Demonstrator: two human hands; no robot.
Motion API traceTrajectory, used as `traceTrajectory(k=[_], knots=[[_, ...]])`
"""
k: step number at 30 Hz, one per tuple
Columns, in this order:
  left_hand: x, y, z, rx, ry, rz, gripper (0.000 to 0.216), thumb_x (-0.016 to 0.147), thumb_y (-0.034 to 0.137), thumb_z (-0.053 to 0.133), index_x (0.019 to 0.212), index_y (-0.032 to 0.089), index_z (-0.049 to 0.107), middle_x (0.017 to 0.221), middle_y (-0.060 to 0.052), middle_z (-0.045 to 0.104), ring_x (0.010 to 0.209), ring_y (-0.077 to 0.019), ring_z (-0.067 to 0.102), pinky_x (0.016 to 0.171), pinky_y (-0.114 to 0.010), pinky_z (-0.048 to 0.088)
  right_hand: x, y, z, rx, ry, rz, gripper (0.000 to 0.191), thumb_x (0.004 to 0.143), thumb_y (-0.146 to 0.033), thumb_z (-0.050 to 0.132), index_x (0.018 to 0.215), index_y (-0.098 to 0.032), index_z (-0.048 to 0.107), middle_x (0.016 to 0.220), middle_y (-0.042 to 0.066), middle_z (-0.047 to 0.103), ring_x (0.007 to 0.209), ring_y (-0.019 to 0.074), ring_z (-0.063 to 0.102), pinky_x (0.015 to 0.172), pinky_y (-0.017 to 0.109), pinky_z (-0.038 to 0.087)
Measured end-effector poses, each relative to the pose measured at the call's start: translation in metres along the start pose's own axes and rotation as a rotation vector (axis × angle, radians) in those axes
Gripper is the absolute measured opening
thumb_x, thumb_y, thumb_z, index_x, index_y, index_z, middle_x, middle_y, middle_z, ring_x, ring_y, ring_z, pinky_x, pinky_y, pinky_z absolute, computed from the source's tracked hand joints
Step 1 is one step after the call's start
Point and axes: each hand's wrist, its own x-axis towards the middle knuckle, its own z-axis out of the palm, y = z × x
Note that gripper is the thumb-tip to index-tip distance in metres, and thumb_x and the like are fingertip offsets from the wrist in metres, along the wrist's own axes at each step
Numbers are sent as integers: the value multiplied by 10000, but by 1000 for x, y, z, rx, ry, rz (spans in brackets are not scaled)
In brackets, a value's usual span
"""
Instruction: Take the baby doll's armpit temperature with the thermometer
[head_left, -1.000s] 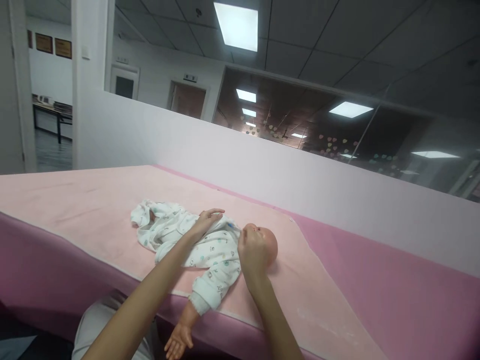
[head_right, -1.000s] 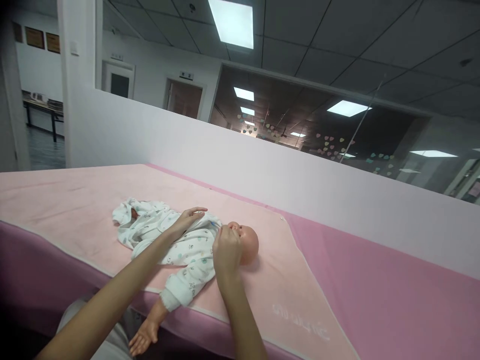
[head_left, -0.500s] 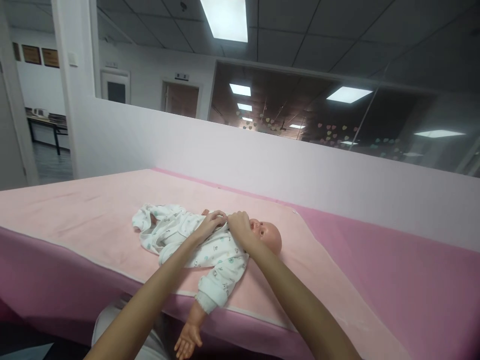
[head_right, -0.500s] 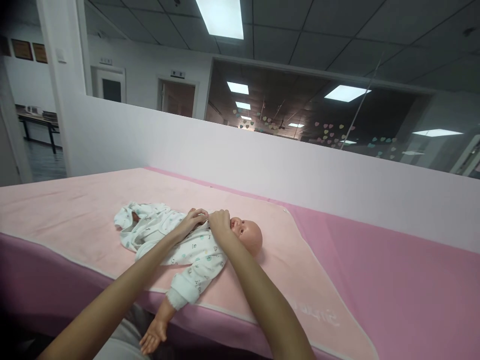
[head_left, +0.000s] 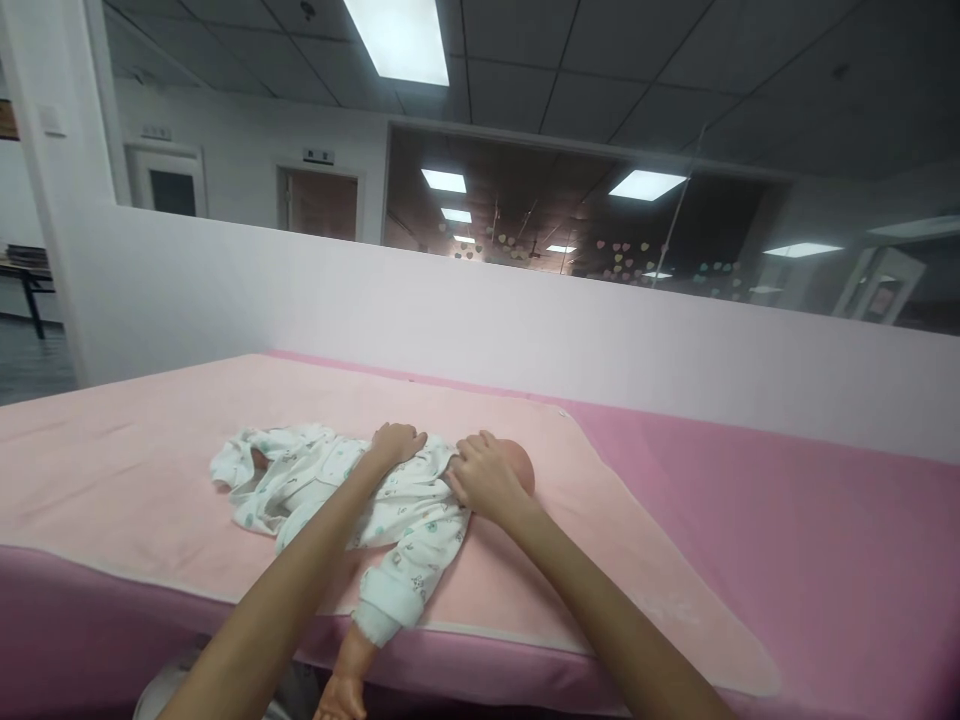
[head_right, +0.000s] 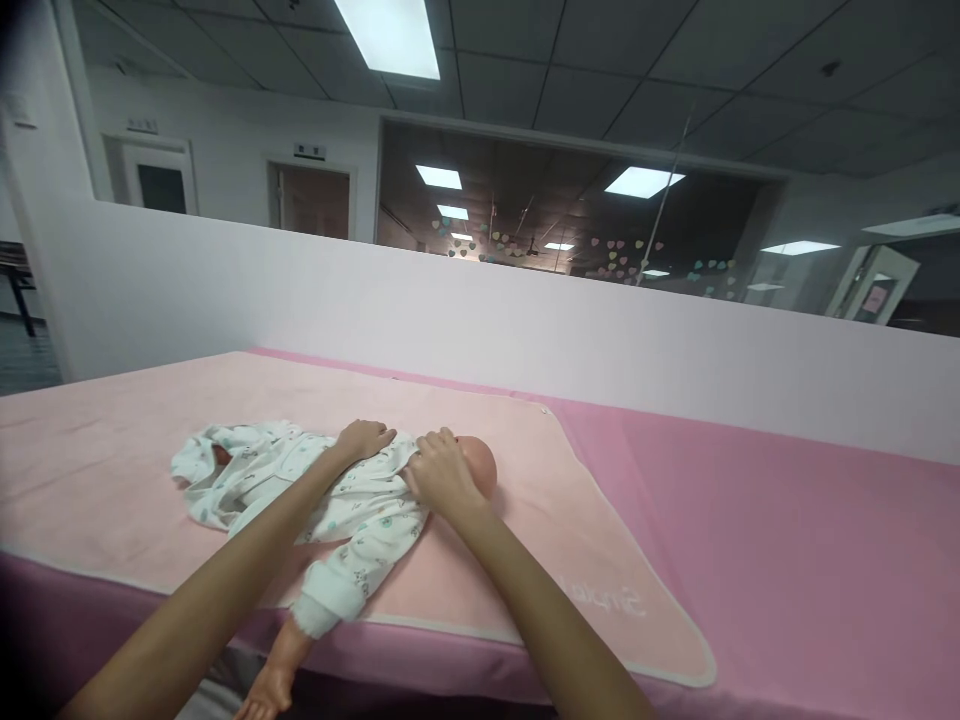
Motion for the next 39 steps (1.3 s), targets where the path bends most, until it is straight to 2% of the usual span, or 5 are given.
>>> traceTrajectory(k=[5, 10, 17, 27, 39], knots=[[-2, -6, -3, 111, -80, 8, 559, 781, 537, 301, 821, 141, 693, 948, -180, 673, 953, -314, 596, 808, -380, 421, -16, 40, 7, 617, 154, 366, 247, 869, -334, 422, 929, -233, 639, 979, 23, 636, 911, 161, 540, 849, 303, 344], [-4, -9, -7, 126, -105, 50, 609, 766, 603, 288, 897, 161, 686, 1031, -163, 656, 1018, -324, 564, 842, -385, 405, -26, 60, 36, 1347, 351, 811, 262, 738, -440, 550, 771, -201, 656, 891, 27, 679, 916, 209, 569, 860, 314, 387], [-8, -12, -4, 113, -110, 58, 655, 756, 635, 284, 1058, 164, 624, 1164, -138, 602, 1085, -302, 535, 910, -356, 361, -41, 50, 51, 2209, 130, 806, 534, 769, -575, 406, 993, -148, 637, 1056, 98, 651, 1001, 256, 594, 859, 375, 448], [-16, -9, -11, 181, -109, 74, 590, 799, 604, 224, 900, 167, 607, 986, -139, 669, 942, -284, 599, 777, -335, 411, -41, 60, 49, 2065, 434, 1145, 260, 682, -426, 567, 730, -188, 658, 778, 44, 701, 825, 217, 641, 757, 298, 479], [-21, -5, -15, 150, -99, 51, 540, 800, 595, 250, 863, 171, 578, 972, -139, 663, 939, -297, 591, 772, -354, 407, -41, 54, 50, 1819, 460, 951, 297, 684, -464, 540, 636, -179, 609, 719, 37, 673, 762, 220, 602, 708, 299, 440]])
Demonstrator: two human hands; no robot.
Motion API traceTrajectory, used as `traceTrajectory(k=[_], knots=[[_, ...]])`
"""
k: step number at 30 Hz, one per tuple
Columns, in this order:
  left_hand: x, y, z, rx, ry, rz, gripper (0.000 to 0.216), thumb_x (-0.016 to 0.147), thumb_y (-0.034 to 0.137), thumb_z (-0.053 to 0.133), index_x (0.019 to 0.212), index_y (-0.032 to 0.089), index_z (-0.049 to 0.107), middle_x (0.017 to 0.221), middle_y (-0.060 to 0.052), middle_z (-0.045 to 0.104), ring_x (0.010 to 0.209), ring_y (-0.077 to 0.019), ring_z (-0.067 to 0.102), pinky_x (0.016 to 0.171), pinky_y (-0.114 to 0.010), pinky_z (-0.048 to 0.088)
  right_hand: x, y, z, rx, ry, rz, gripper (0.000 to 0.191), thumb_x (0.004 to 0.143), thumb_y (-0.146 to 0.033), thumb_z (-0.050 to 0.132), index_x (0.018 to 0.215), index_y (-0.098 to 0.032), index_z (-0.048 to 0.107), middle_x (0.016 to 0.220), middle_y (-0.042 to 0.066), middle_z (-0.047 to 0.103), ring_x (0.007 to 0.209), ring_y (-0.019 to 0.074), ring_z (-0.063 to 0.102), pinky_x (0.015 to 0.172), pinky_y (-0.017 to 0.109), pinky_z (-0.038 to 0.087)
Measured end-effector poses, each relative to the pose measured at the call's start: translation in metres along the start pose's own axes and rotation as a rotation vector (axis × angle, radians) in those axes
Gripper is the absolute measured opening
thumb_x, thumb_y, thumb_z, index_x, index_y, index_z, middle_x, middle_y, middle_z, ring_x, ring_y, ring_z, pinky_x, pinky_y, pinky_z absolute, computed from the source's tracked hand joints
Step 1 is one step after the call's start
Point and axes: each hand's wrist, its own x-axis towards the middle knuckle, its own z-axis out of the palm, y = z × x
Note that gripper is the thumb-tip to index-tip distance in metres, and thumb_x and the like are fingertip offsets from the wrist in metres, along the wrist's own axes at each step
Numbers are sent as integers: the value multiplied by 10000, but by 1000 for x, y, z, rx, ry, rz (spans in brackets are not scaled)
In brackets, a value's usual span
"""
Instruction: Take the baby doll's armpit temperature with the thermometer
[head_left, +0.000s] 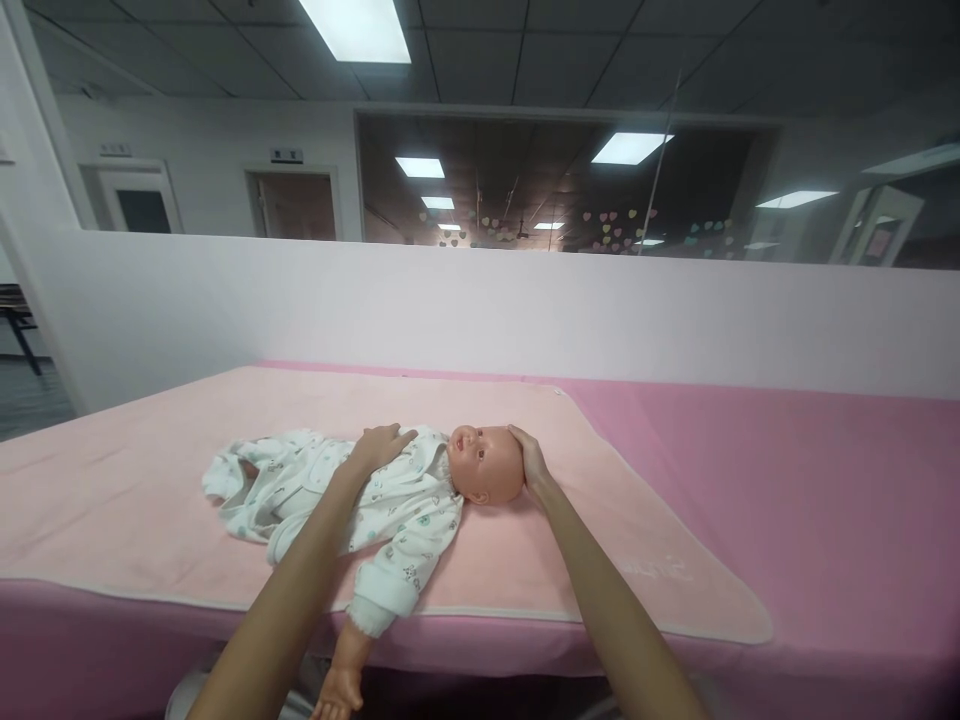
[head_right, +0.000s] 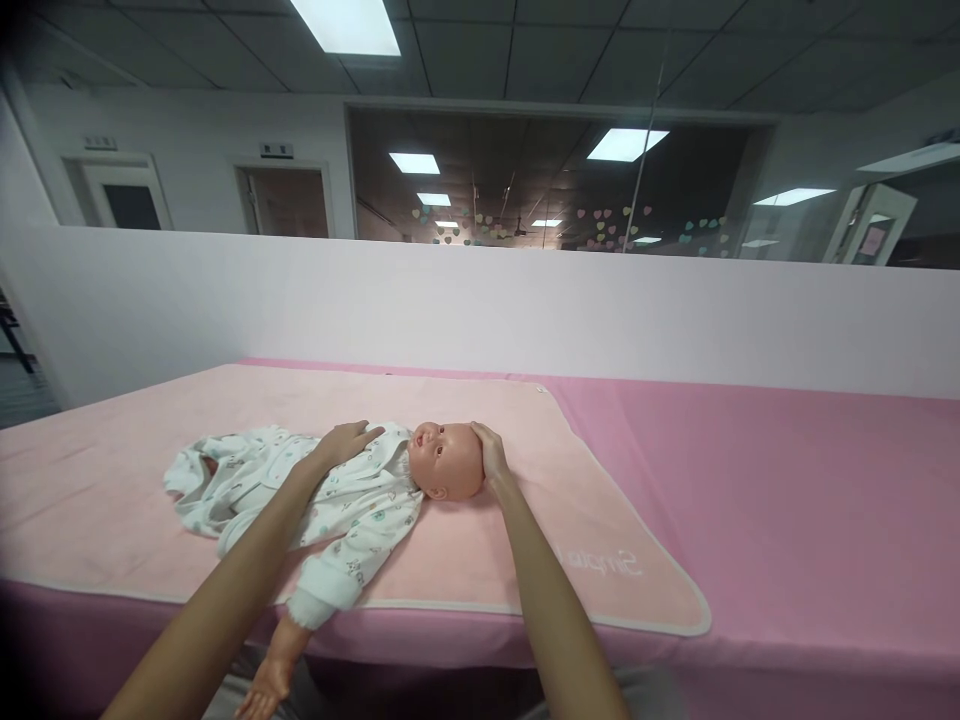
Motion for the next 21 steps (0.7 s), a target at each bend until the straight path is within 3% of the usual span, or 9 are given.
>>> traceTrajectory(k=[7, 12, 16, 21], knots=[[-3, 3, -2, -28, 18, 5, 502, 809, 573, 262, 828, 178, 571, 922, -128, 672, 911, -288, 601, 778, -353, 400, 11, 5, -10, -30, 5, -66, 245, 630, -413, 623, 589, -175, 580, 647, -4, 620, 699, 169, 557, 669, 260, 418], [-4, 2, -1, -24, 35, 11, 508, 811, 577, 254, 831, 179, 569, 918, -122, 673, 886, -282, 608, 748, -344, 404, 16, 10, -15, -19, 47, -90, 237, 621, -380, 644, 765, -192, 656, 917, 20, 659, 902, 195, 565, 780, 274, 425], [-3, 1, 0, -16, 29, 8, 529, 814, 579, 251, 872, 163, 574, 965, -140, 666, 925, -292, 599, 767, -353, 402, 19, 10, -17, 49, 98, -126, 303, 641, -365, 622, 913, -236, 659, 1158, 17, 592, 1124, 212, 482, 889, 298, 403], [-3, 1, 0, -16, 20, 5, 533, 814, 575, 261, 904, 159, 581, 1010, -148, 655, 984, -298, 582, 829, -365, 384, 15, 6, -11, -53, 62, -128, 264, 648, -361, 612, 860, -217, 677, 1076, 18, 637, 1082, 217, 509, 911, 302, 384]])
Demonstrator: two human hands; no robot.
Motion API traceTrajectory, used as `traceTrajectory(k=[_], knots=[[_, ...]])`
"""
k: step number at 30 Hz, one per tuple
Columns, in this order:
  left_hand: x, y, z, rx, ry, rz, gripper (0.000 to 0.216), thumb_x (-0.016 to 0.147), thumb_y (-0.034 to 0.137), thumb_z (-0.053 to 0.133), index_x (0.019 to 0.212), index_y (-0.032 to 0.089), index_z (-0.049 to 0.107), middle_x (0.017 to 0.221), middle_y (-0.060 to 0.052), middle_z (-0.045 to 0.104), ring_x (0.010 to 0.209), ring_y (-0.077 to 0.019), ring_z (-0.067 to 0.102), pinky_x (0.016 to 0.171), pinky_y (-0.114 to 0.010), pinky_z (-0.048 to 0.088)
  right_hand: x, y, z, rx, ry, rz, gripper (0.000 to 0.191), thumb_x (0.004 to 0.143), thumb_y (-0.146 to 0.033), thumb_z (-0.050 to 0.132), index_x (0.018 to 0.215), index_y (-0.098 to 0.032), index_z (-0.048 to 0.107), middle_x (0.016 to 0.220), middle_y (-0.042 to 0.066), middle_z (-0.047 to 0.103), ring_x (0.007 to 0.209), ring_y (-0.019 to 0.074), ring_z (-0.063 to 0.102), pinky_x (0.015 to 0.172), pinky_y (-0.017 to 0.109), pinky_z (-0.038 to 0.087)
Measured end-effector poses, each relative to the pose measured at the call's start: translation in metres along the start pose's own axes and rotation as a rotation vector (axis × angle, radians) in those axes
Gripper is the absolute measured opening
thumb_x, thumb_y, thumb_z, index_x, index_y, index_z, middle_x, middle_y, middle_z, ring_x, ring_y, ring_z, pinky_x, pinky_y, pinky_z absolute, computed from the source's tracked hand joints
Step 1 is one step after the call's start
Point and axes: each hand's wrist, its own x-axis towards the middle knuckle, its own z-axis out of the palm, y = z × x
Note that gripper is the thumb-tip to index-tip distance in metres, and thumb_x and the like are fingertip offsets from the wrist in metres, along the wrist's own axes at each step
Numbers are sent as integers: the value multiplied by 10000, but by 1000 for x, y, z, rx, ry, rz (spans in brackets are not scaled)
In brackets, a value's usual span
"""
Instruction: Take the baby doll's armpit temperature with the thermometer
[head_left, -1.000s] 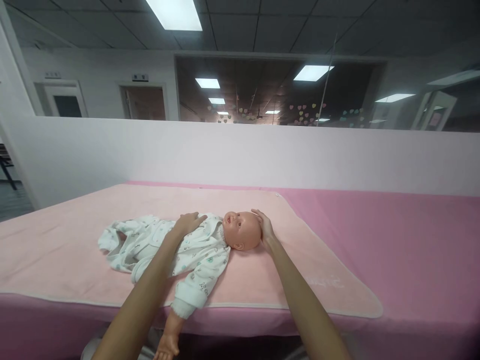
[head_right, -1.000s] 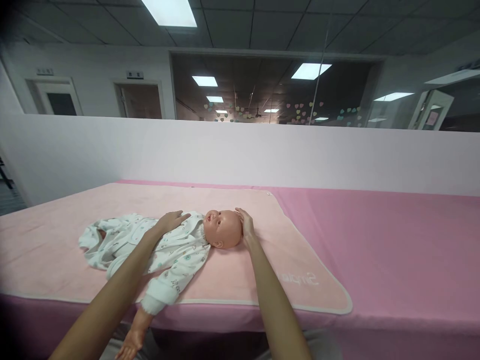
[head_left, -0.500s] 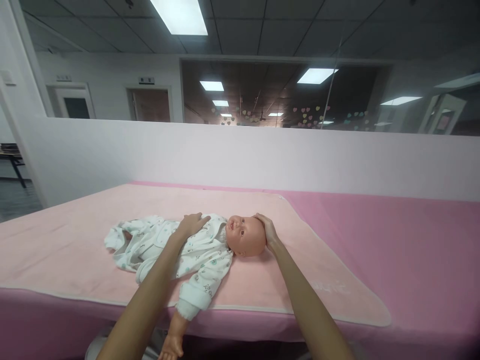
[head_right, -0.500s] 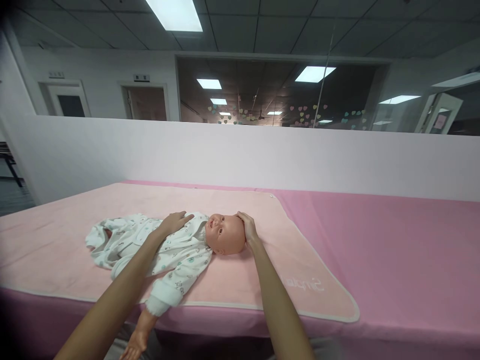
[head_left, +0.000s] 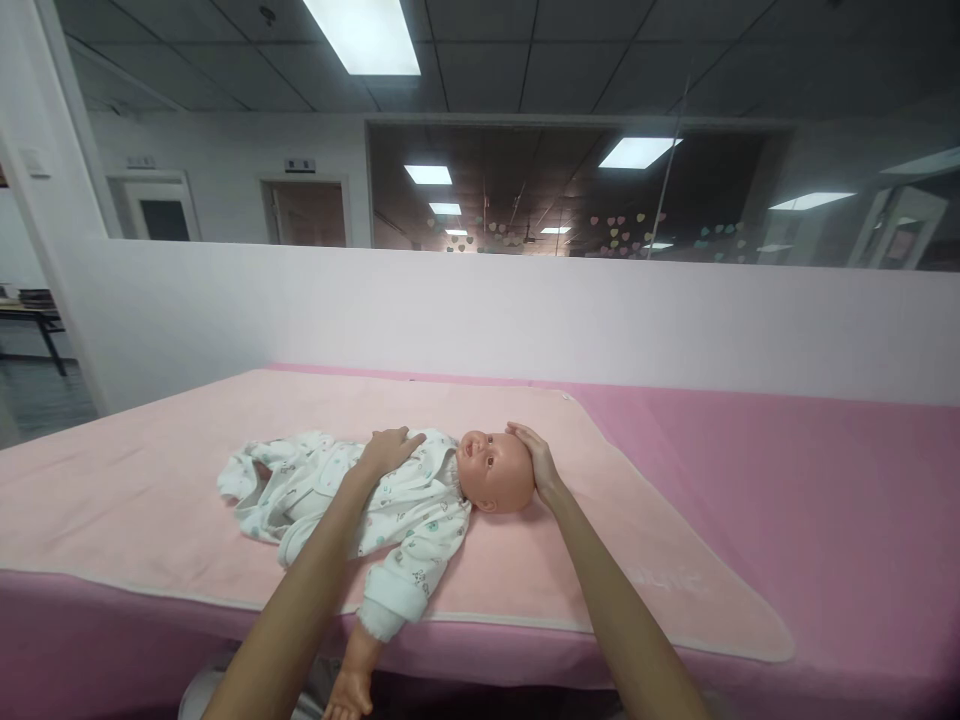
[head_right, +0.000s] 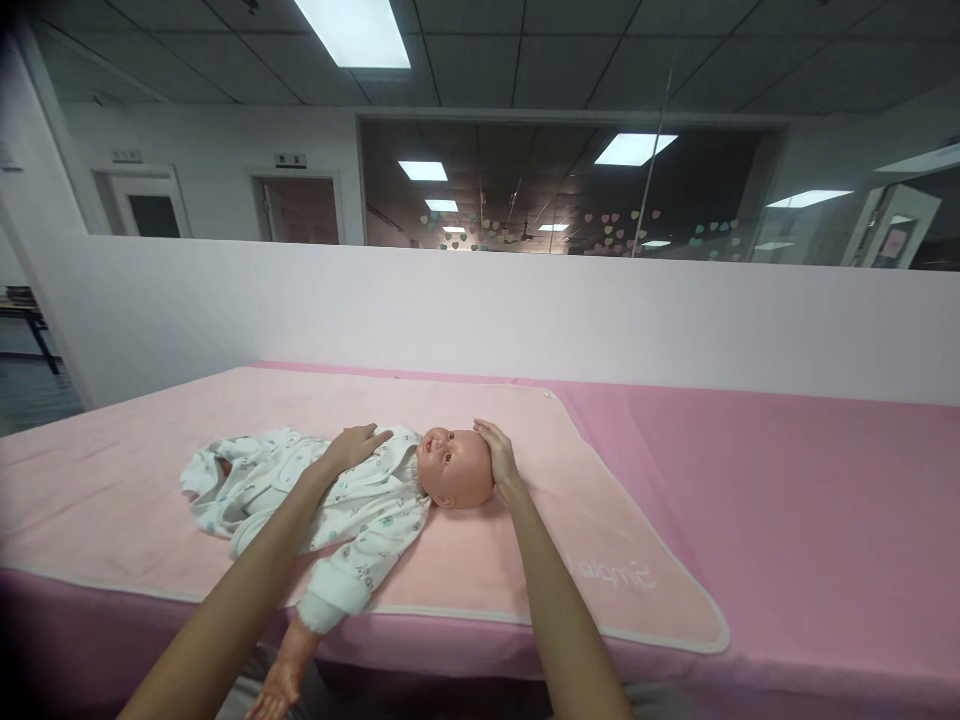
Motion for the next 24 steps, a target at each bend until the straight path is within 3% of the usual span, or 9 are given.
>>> traceTrajectory(k=[5, 11, 24], knots=[[-1, 1, -1, -11, -6, -12, 503, 816, 560, 275, 889, 165, 577, 1004, -146, 656, 981, -294, 582, 836, -370, 384, -9, -5, 5, -37, -68, 34, 249, 674, -409, 583, 706, -175, 663, 830, 26, 687, 864, 221, 587, 789, 299, 430], [-2, 2, -2, -18, -5, -13, 495, 813, 560, 279, 875, 165, 571, 1002, -150, 655, 983, -301, 577, 835, -380, 383, -8, -7, 6, -50, -86, 90, 354, 673, -509, 562, 671, -165, 646, 704, 41, 676, 761, 225, 603, 719, 311, 447], [-1, 1, -1, -5, -5, -11, 507, 819, 557, 276, 913, 162, 581, 1012, -149, 656, 1006, -301, 571, 870, -385, 363, -3, 0, 1, -62, -53, 68, 369, 647, -535, 579, 624, -168, 604, 639, 15, 639, 696, 191, 569, 666, 282, 426]])
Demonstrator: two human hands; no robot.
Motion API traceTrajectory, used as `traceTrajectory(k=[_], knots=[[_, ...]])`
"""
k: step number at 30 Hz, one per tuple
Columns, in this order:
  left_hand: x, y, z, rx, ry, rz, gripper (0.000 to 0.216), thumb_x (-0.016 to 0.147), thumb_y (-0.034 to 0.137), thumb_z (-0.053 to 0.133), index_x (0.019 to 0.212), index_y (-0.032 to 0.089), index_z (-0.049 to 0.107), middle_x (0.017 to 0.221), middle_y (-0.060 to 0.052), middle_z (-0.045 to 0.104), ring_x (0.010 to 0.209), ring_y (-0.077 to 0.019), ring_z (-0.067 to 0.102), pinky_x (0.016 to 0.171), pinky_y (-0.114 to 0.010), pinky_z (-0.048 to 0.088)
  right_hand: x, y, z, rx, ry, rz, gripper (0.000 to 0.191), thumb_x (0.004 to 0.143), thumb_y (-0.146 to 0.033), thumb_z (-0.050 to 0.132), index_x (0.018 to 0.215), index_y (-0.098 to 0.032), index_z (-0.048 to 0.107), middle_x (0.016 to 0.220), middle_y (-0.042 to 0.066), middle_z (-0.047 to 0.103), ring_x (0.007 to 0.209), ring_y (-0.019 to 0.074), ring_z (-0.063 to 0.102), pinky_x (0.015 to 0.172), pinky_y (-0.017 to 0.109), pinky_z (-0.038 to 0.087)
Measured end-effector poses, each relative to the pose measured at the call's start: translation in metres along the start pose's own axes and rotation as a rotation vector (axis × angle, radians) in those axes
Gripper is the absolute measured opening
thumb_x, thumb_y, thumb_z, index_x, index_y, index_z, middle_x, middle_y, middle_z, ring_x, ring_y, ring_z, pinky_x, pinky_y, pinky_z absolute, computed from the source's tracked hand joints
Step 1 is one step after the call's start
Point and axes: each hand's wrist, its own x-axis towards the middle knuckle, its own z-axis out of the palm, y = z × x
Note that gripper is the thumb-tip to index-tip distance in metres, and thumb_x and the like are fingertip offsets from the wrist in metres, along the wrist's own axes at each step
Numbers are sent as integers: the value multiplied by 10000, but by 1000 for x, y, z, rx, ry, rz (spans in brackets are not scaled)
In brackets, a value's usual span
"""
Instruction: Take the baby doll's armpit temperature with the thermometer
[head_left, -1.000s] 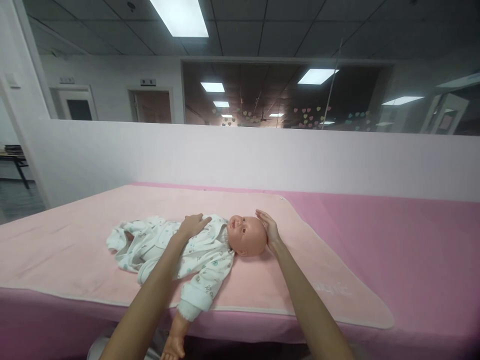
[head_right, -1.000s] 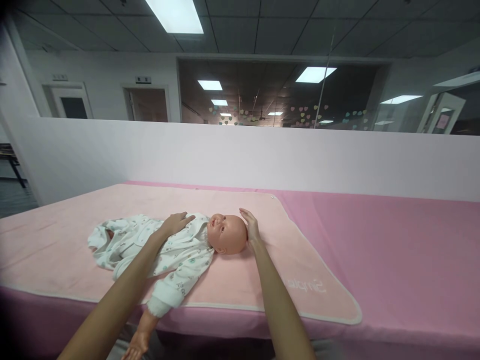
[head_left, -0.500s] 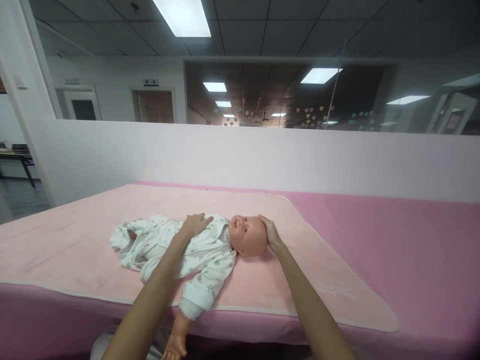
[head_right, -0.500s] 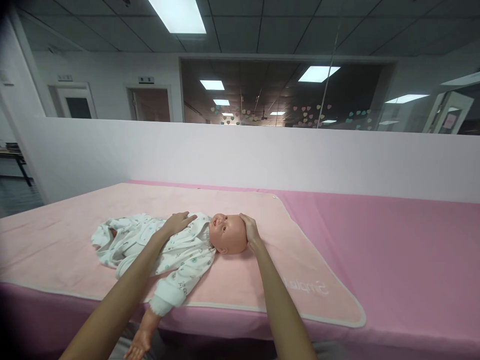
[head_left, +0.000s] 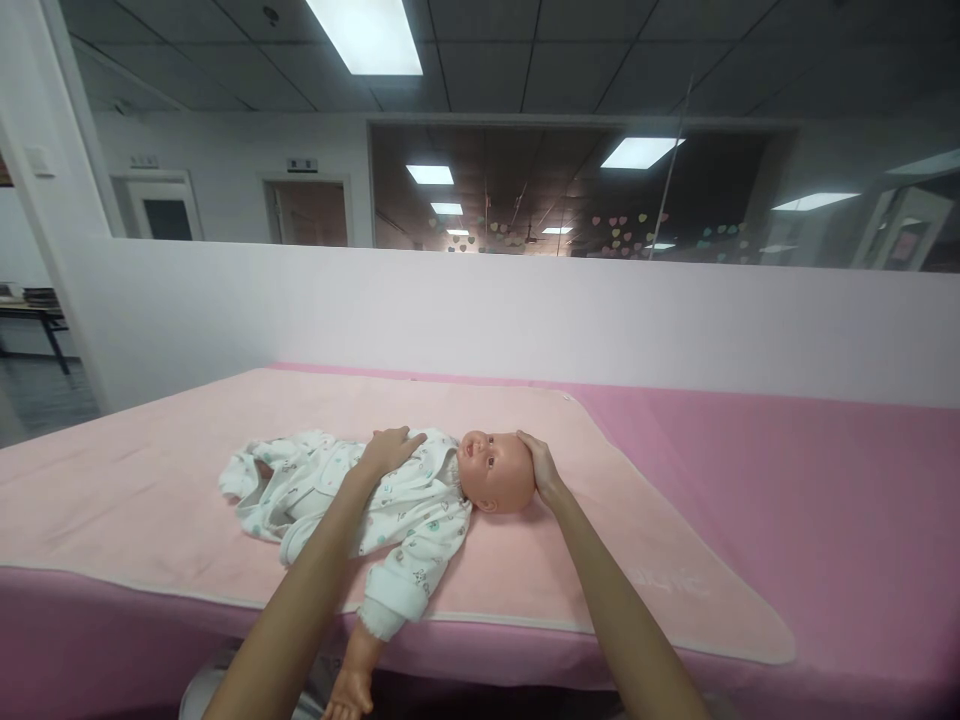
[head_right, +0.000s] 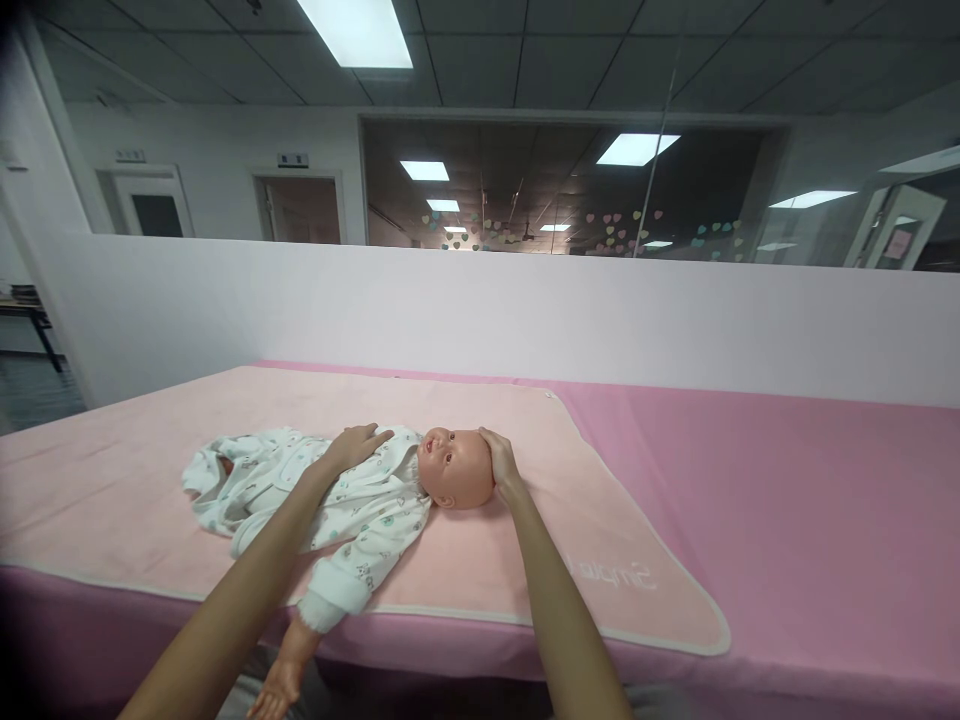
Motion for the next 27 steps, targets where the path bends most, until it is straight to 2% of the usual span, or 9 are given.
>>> traceTrajectory(k=[6, 12, 16, 19, 21, 23, 27], knots=[[-1, 0, 1, 3, 11, -1, 514, 821, 558, 278, 941, 165, 586, 1017, -139, 655, 1000, -294, 575, 853, -370, 374, 5, 4, -1, -26, -6, -11, 342, 674, -502, 563, 671, -170, 643, 705, 35, 666, 778, 219, 583, 737, 318, 436], [-2, 0, 1, 6, 15, -4, 504, 823, 551, 284, 947, 171, 591, 1006, -133, 659, 998, -286, 578, 838, -353, 382, 1, 0, 0, -40, 83, -115, 268, 661, -406, 591, 821, -204, 662, 970, 24, 651, 979, 215, 537, 863, 304, 397], [-2, 0, 0, 3, 12, 2, 502, 825, 553, 276, 936, 174, 585, 1006, -132, 657, 995, -283, 579, 830, -347, 385, -3, -2, 2, -44, 167, -141, 332, 683, -382, 576, 977, -233, 617, 1089, 16, 594, 1019, 194, 511, 866, 286, 397], [-2, 0, 0, 2, 10, 8, 504, 823, 555, 270, 914, 166, 577, 1002, -141, 655, 983, -289, 581, 825, -355, 387, -6, -4, 3, -22, 183, -164, 326, 693, -391, 567, 979, -240, 606, 1125, 12, 573, 1028, 180, 502, 851, 265, 399], [-1, 0, 0, 3, 8, 10, 497, 822, 548, 269, 903, 163, 572, 998, -145, 655, 972, -293, 583, 822, -362, 387, -7, -5, 4, -4, 140, -155, 285, 674, -401, 584, 889, -217, 625, 1061, 19, 605, 1001, 185, 513, 824, 255, 402], [-1, 0, 0, 5, 7, 11, 491, 822, 542, 268, 888, 161, 570, 988, -146, 658, 963, -296, 586, 821, -369, 385, -8, -7, 5, 9, 72, -110, 269, 654, -433, 600, 758, -186, 626, 904, 31, 644, 894, 195, 546, 759, 263, 414], [-1, 0, -1, 9, 11, 15, 487, 822, 539, 266, 870, 159, 567, 986, -151, 657, 969, -301, 582, 830, -378, 378, -9, -8, 5, 48, 13, -24, 325, 612, -486, 633, 601, -169, 561, 638, 0, 604, 654, 161, 529, 626, 258, 397]])
